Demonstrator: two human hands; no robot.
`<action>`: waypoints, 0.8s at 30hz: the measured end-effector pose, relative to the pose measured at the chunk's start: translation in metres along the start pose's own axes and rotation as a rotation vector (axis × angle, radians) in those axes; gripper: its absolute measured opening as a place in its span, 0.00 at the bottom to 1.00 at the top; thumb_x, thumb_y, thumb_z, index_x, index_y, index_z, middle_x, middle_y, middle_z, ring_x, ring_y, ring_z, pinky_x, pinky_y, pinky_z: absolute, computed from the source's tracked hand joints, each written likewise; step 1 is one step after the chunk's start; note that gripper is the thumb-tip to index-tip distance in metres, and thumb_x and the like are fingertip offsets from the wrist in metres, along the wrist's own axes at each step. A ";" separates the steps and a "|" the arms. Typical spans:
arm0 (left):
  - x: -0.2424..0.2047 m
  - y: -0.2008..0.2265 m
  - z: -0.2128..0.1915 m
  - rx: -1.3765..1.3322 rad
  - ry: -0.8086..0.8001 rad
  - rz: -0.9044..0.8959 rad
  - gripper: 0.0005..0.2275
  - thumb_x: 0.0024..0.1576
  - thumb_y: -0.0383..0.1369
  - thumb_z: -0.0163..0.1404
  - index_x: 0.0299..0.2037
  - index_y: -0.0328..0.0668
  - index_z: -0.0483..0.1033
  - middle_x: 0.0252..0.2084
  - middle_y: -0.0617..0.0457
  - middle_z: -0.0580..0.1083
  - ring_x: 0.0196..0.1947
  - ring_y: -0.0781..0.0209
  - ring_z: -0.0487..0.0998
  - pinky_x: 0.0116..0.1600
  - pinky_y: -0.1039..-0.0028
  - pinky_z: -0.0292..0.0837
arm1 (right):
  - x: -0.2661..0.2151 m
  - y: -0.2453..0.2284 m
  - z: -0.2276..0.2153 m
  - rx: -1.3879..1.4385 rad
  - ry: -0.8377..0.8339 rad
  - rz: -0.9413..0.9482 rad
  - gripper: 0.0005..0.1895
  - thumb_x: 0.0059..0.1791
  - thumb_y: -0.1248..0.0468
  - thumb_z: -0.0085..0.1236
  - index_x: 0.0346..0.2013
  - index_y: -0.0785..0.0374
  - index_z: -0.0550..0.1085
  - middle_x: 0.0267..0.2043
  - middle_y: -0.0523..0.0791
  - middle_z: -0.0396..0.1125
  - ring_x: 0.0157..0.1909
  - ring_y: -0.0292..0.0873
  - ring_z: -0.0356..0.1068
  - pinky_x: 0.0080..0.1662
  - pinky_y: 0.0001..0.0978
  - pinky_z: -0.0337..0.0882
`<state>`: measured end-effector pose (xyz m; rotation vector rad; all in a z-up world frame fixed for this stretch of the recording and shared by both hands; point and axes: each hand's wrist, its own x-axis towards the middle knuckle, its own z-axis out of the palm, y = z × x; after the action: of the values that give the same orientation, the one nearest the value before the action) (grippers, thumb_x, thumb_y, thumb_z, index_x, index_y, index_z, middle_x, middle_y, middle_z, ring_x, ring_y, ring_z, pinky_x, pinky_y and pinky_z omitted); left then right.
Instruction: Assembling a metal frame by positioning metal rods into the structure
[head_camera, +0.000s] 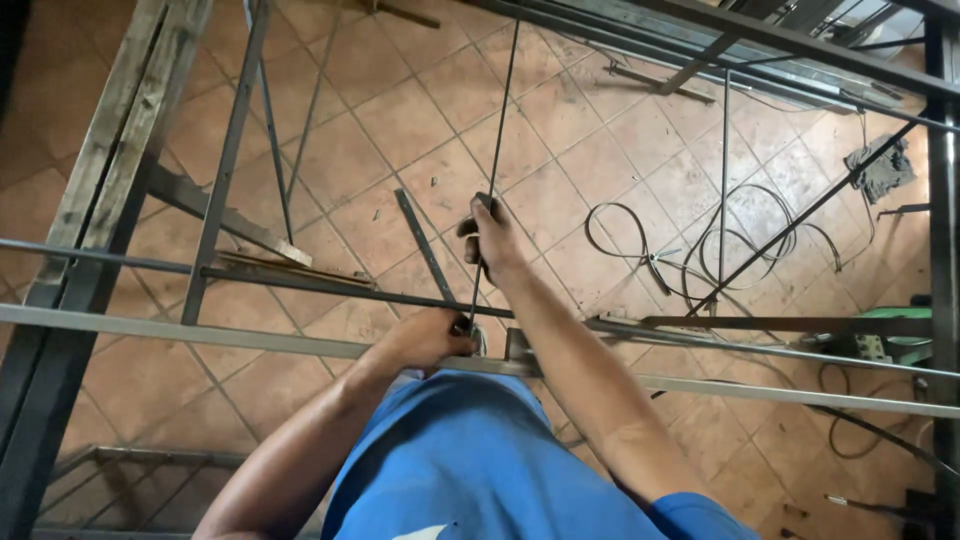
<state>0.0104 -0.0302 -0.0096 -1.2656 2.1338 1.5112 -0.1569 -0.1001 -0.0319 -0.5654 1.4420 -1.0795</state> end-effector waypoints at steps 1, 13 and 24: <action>0.006 -0.006 0.005 -0.026 -0.037 -0.021 0.25 0.50 0.57 0.53 0.53 0.54 0.79 0.49 0.53 0.82 0.58 0.48 0.78 0.60 0.54 0.74 | 0.005 0.005 0.004 0.027 0.093 -0.015 0.16 0.57 0.54 0.46 0.52 0.62 0.64 0.24 0.46 0.58 0.15 0.38 0.56 0.16 0.25 0.59; -0.048 0.062 -0.030 0.093 -0.028 -0.154 0.27 0.54 0.58 0.51 0.56 0.51 0.77 0.52 0.46 0.80 0.59 0.43 0.78 0.61 0.51 0.73 | 0.012 0.013 -0.008 0.102 0.089 0.028 0.15 0.56 0.56 0.45 0.54 0.59 0.62 0.21 0.40 0.50 0.15 0.36 0.53 0.16 0.23 0.55; -0.040 0.063 -0.018 0.092 0.013 -0.123 0.27 0.53 0.59 0.52 0.57 0.58 0.77 0.52 0.46 0.80 0.59 0.43 0.77 0.61 0.52 0.74 | 0.011 0.010 -0.017 0.095 0.072 0.040 0.15 0.55 0.56 0.45 0.55 0.56 0.62 0.19 0.39 0.48 0.14 0.35 0.53 0.15 0.25 0.55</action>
<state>-0.0079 -0.0191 0.0643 -1.3509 2.0670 1.3432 -0.1724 -0.0997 -0.0481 -0.4316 1.4499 -1.1405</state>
